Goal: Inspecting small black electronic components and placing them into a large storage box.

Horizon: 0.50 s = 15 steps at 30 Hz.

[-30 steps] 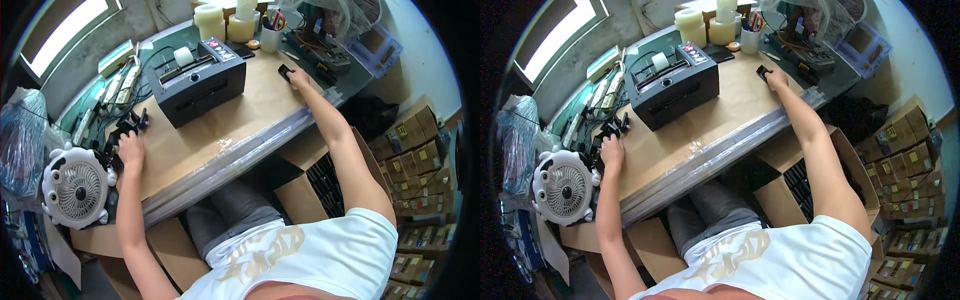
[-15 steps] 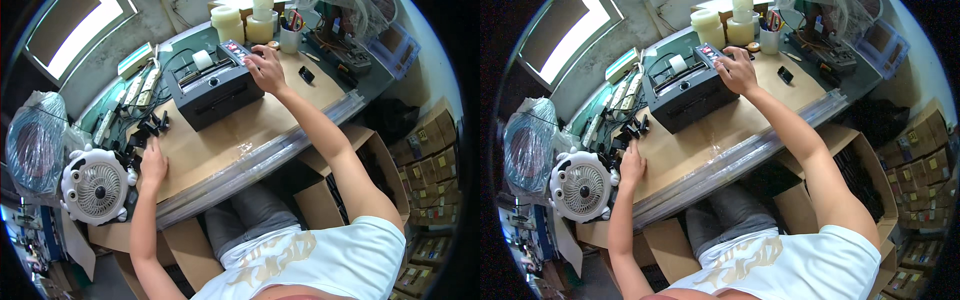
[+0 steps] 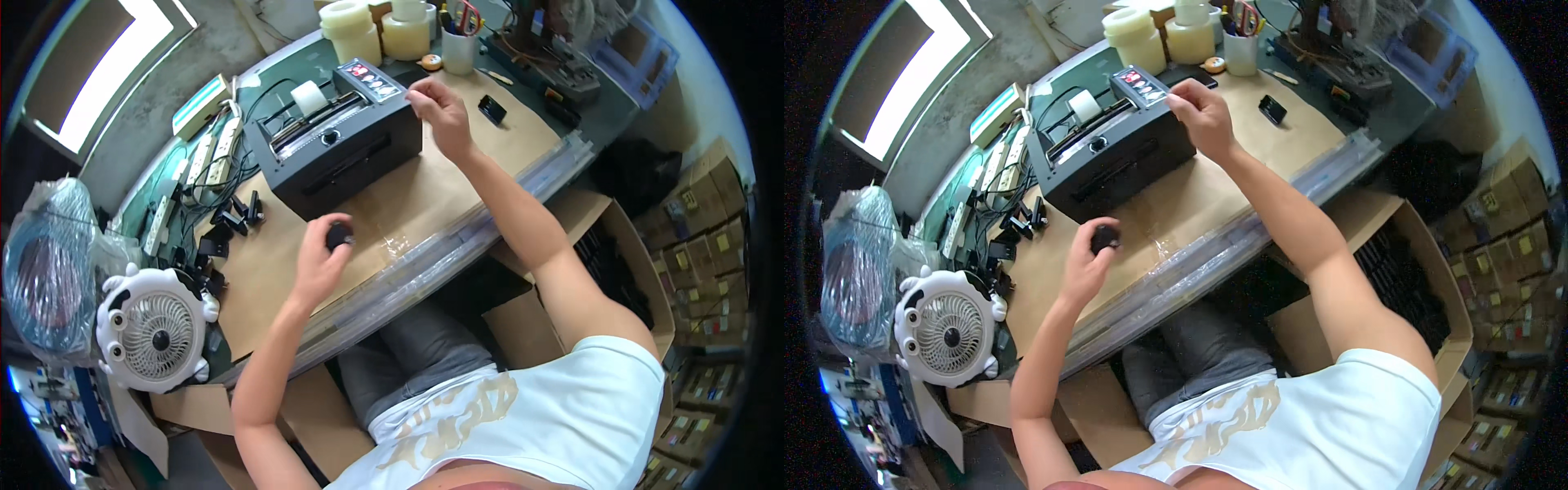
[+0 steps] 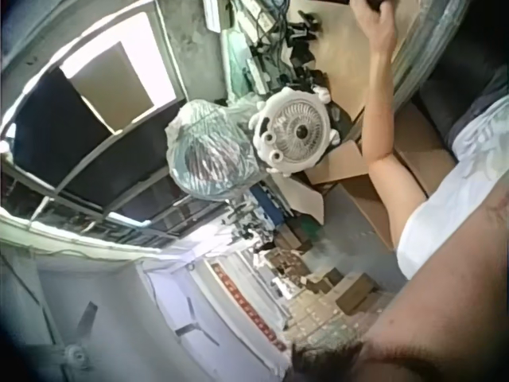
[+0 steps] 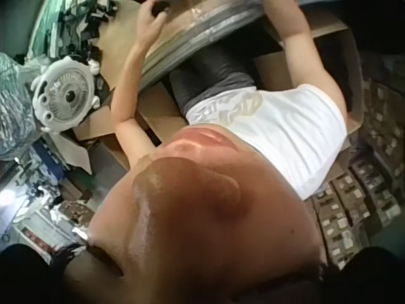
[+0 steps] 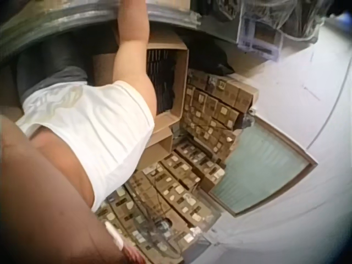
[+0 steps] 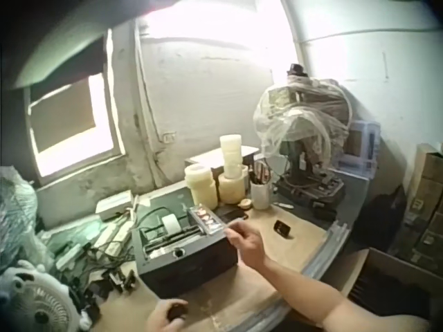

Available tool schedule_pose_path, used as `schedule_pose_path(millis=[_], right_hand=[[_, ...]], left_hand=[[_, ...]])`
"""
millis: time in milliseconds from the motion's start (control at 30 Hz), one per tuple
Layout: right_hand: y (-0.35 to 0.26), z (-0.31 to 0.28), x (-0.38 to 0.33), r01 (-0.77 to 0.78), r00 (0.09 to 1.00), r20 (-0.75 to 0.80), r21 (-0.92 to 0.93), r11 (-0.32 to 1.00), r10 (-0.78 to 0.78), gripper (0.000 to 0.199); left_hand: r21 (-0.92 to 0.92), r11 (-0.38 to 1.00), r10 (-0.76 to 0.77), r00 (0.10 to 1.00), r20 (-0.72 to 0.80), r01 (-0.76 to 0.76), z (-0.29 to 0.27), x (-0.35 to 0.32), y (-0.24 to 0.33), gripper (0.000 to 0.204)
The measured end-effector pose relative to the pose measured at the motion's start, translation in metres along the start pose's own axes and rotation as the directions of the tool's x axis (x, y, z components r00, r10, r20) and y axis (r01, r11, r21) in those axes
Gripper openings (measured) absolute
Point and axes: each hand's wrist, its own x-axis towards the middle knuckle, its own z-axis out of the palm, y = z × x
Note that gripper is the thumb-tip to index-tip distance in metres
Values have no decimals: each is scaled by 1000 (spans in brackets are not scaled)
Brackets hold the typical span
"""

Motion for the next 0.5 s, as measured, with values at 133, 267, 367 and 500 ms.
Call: schedule_pose_path(millis=[133,267,367,500], right_hand=[[-15,-13,7,-463,745,626,232,856,233,32],[-13,-3,4,-580,439,624,-352,735,646,35],[-4,14,-9,-708,482,584,-178,683,653,34],[11,31,-22,-796,545,502,58,602,672,31]], left_hand=[[-501,821,-207,961,185,274,24,21,6,44],[-730,472,-323,867,379,495,21,19,0,45],[-775,361,-312,850,424,519,18,20,-5,47],[-825,258,-268,857,439,503,17,19,-6,50]])
